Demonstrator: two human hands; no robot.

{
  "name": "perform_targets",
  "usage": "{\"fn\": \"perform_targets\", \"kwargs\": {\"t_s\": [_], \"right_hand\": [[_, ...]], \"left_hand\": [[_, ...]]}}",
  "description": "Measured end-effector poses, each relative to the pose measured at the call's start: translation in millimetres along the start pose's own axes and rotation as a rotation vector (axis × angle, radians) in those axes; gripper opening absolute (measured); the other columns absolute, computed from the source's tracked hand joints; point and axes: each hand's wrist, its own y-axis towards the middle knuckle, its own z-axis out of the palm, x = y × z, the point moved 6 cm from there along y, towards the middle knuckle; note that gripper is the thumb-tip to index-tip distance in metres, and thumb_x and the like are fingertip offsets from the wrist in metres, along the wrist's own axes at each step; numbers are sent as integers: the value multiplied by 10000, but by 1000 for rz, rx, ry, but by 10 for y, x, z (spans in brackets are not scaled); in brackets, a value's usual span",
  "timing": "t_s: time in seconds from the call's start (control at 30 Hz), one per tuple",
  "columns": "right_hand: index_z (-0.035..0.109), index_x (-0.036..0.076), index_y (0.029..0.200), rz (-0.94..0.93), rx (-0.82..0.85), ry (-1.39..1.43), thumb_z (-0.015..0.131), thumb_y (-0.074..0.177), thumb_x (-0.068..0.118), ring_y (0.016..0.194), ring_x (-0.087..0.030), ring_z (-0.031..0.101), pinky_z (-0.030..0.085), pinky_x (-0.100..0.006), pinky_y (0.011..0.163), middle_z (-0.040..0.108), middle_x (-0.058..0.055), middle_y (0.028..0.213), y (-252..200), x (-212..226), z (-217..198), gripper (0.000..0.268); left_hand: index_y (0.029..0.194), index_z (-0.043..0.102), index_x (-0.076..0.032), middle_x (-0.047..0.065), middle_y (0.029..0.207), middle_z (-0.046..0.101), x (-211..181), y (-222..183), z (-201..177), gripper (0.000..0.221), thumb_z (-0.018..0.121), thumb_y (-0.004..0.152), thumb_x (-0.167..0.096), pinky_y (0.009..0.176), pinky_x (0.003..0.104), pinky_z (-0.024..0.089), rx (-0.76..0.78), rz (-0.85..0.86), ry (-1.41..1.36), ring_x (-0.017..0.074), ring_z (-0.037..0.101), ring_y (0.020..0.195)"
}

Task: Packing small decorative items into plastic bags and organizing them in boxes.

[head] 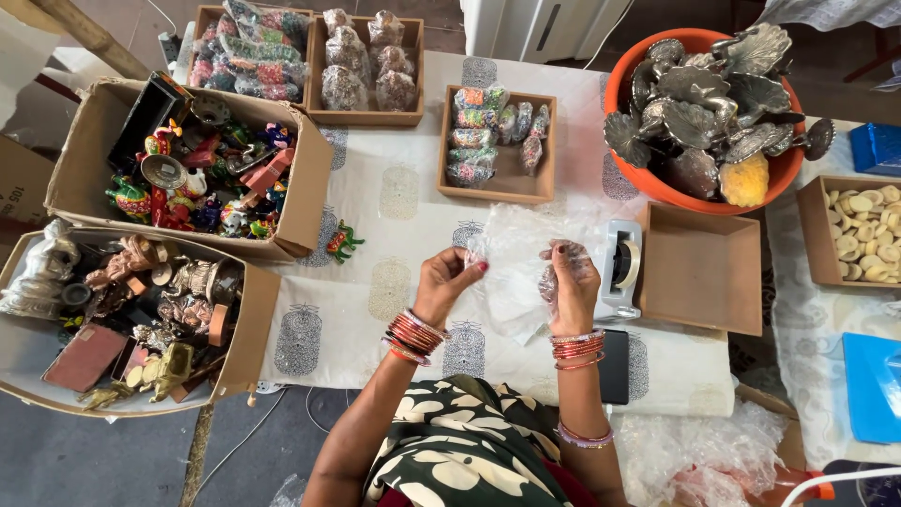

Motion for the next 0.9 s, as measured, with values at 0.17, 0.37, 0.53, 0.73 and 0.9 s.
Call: {"fn": "perform_targets", "kwargs": {"t_s": [0.17, 0.37, 0.53, 0.73, 0.9], "right_hand": [[709, 45, 1059, -30, -2, -50, 723, 987, 293, 665, -29, 574, 426, -169, 527, 726, -49, 893, -65, 44, 64, 259], [704, 47, 1031, 28, -19, -71, 688, 991, 314, 564, -15, 486, 342, -168, 428, 707, -45, 831, -126, 33, 83, 270], [687, 70, 1001, 42, 45, -28, 676, 993, 302, 510, -9, 467, 323, -165, 400, 702, -50, 807, -137, -35, 59, 232], [669, 72, 974, 207, 25, -188, 683, 963, 176, 478, -36, 481, 387, -186, 384, 726, -85, 828, 127, -905, -306, 106], [661, 42, 1051, 440, 12, -223, 664, 943, 149, 495, -53, 519, 437, -196, 405, 754, -74, 841, 87, -1773, -584, 152]], "left_hand": [[1007, 659, -45, 40, 891, 725, -401, -101, 69, 121, 642, 998, -165, 693, 261, 599, -133, 155, 128, 99, 684, 749], [1052, 610, -67, -15, 583, 569, -633, -201, 89, 229, 474, 1066, -250, 319, 238, 368, -247, 34, 308, 55, 467, 386], [1051, 649, -55, -44, 517, 487, -578, -166, -46, 231, 530, 1072, -252, 345, 237, 314, -287, 70, 435, 51, 425, 394], [1056, 667, -63, 30, 547, 616, 25, 114, -487, 200, 597, 1008, -245, 398, 292, 378, -259, -163, 654, 116, 530, 432], [991, 673, -67, 131, 639, 702, 738, 151, -1056, 201, 663, 965, -266, 514, 367, 499, -264, -172, 887, 221, 672, 525]]}}
